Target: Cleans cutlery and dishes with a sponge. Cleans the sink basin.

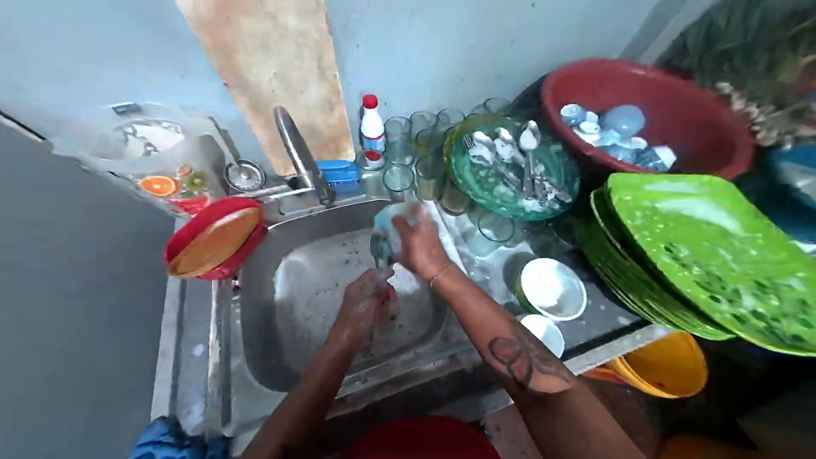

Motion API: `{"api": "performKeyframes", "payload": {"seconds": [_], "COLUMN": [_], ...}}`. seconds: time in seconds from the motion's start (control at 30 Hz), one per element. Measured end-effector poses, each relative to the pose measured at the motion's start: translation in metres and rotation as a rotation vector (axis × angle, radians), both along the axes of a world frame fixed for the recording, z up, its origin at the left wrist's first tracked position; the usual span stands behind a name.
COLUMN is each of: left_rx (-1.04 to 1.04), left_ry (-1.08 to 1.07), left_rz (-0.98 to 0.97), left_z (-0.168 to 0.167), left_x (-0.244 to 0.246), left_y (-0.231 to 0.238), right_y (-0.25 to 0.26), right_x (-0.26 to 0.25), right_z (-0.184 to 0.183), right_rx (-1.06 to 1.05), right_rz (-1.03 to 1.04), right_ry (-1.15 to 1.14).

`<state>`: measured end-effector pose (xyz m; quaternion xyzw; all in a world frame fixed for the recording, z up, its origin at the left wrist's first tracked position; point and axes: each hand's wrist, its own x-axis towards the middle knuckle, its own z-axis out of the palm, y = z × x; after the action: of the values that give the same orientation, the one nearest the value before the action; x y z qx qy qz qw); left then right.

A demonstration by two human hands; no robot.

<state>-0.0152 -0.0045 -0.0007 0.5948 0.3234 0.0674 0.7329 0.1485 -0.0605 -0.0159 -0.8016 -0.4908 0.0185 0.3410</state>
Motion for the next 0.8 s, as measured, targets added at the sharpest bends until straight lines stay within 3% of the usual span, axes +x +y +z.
{"api": "performKeyframes", "payload": {"seconds": [0.07,0.13,0.2,0.27,0.43,0.57,0.63,0.8], "left_rx": [0.014,0.033,0.049,0.032,-0.039,-0.001,0.022,0.074], "left_ry": [-0.029,-0.057,-0.073,-0.040,-0.061,-0.077,-0.080,-0.045], "left_rz": [-0.028,-0.060,-0.096,-0.133,-0.213,-0.222,-0.239,-0.215], "left_z": [0.000,0.001,0.000,0.000,-0.004,-0.001,-0.002,-0.010], "left_x": [-0.002,-0.002,0.001,0.005,-0.002,-0.001,-0.001,-0.007], "left_y": [-0.001,0.000,0.003,0.007,0.010,0.008,0.008,0.002], "right_y": [0.010,0.011,-0.001,-0.010,-0.028,-0.032,-0.034,-0.039], "right_x": [0.014,0.009,-0.015,-0.041,-0.050,-0.040,-0.037,-0.032], "right_z": [0.001,0.004,-0.002,-0.004,0.020,0.020,0.017,0.019], "right_rx": [0.227,0.467,0.595,0.713,0.656,0.788,0.811,0.704], "right_rz": [-0.219,-0.390,-0.364,-0.281,-0.306,-0.043,-0.009,-0.040], "right_ry": [0.359,0.967,1.528,1.797,1.629,1.629,1.622,1.361]}}
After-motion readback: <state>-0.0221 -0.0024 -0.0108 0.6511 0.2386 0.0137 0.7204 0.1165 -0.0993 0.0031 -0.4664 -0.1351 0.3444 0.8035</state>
